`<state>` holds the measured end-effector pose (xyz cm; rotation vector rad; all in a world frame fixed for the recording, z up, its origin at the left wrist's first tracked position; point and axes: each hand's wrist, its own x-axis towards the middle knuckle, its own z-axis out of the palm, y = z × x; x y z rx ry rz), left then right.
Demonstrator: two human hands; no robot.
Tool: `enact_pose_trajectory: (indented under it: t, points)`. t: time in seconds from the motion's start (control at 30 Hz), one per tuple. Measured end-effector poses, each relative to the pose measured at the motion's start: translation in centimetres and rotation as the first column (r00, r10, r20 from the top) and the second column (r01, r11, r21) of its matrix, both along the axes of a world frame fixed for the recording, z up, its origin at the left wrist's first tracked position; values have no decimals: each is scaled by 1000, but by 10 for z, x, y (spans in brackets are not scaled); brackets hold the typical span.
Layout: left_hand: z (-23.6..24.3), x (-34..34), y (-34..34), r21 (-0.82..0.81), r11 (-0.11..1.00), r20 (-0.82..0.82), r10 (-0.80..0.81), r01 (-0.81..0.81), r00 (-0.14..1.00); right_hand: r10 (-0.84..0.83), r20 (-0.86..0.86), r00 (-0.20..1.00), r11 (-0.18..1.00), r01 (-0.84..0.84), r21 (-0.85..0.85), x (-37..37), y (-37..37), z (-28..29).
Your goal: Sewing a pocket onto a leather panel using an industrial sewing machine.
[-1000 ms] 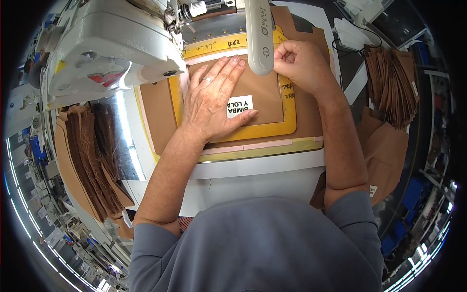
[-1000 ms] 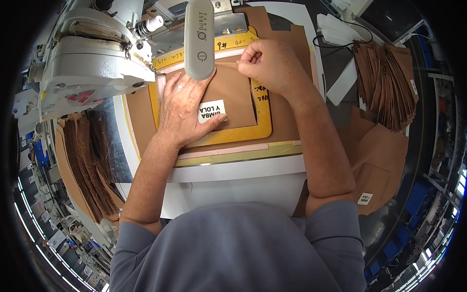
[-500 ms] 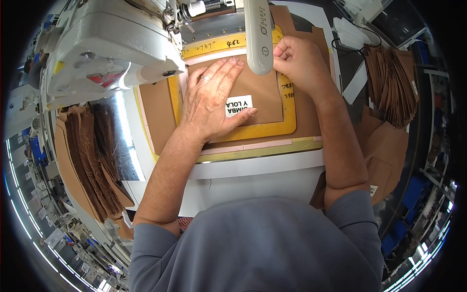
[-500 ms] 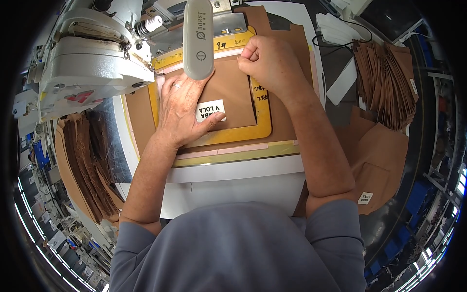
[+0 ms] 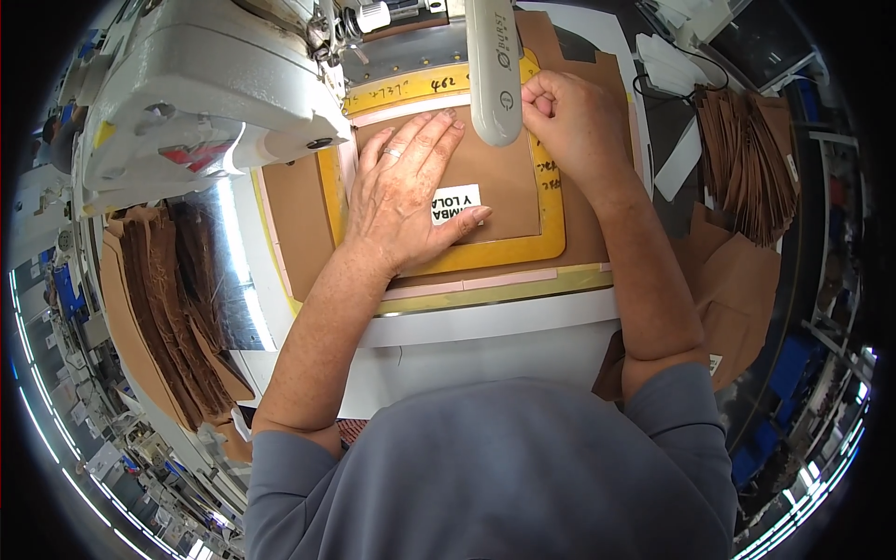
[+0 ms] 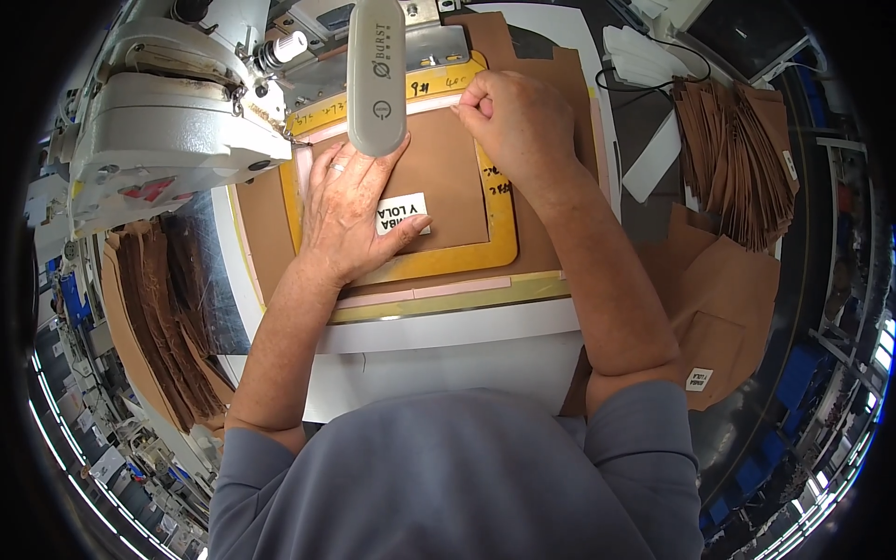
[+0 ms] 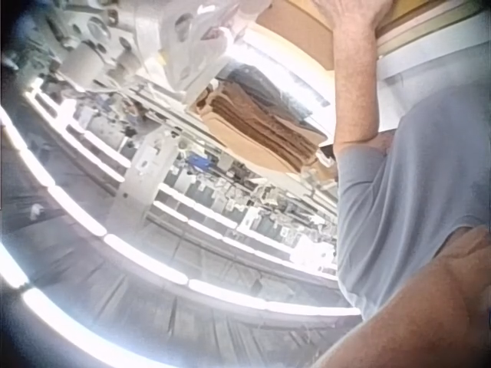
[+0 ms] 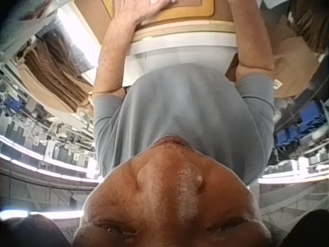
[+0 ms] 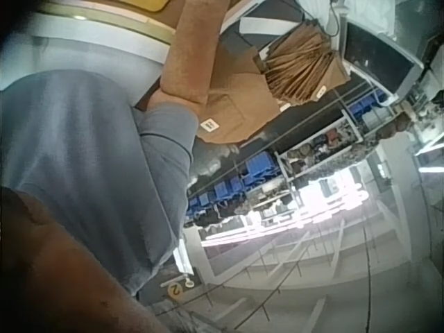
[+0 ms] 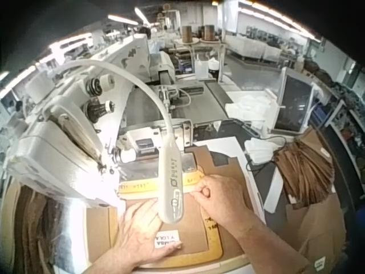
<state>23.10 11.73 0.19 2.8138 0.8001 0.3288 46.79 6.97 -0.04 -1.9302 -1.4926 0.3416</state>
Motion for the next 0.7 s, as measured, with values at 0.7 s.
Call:
enact_pose_trajectory:
  t: [0.7]
  points:
    - [-3, 28, -6, -135, 987, 25, -87, 90, 996, 168, 430, 887, 949, -264, 174, -15, -33, -1]
